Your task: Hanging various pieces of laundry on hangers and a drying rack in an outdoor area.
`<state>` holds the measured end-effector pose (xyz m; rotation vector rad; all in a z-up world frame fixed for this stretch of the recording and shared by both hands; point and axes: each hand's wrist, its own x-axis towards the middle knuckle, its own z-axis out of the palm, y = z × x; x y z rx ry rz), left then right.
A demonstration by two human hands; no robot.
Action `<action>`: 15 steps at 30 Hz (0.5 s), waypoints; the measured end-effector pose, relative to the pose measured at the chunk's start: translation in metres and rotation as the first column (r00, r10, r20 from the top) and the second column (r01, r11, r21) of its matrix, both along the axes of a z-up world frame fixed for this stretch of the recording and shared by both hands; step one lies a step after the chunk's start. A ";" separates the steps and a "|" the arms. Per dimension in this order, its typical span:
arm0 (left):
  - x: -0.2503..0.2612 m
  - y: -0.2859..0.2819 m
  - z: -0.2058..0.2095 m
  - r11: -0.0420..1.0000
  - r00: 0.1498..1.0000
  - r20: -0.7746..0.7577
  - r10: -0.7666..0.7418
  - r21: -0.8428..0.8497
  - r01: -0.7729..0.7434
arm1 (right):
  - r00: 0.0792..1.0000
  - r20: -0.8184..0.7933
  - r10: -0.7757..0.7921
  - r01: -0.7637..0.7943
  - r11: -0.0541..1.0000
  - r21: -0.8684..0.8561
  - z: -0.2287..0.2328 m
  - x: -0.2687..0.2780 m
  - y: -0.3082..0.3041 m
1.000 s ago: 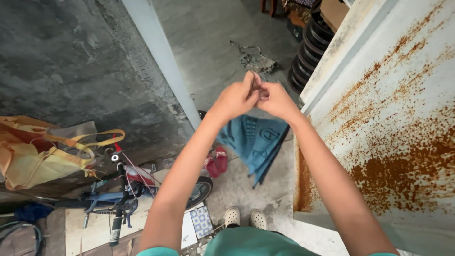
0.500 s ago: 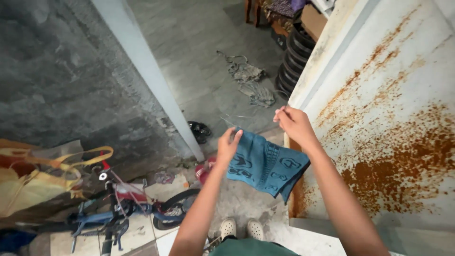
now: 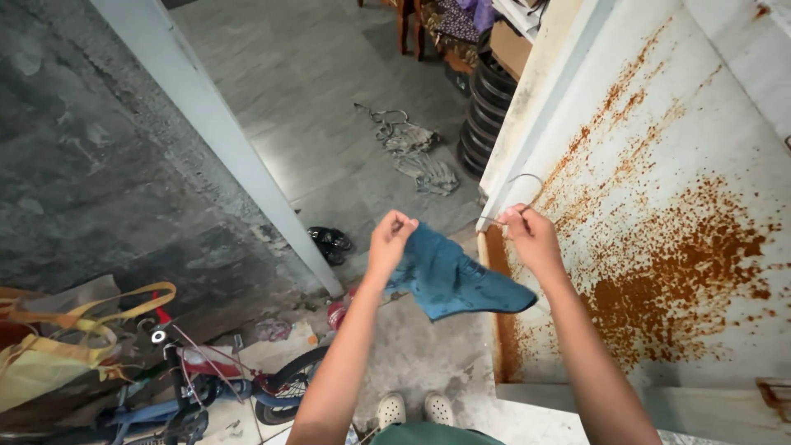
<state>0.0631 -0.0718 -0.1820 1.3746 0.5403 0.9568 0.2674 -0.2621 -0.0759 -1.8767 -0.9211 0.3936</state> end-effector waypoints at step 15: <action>-0.046 0.017 0.013 0.948 0.974 0.202 0.105 -0.316 -0.036 | 0.998 -0.045 0.038 -0.026 0.973 0.228 -0.051 -0.005 0.009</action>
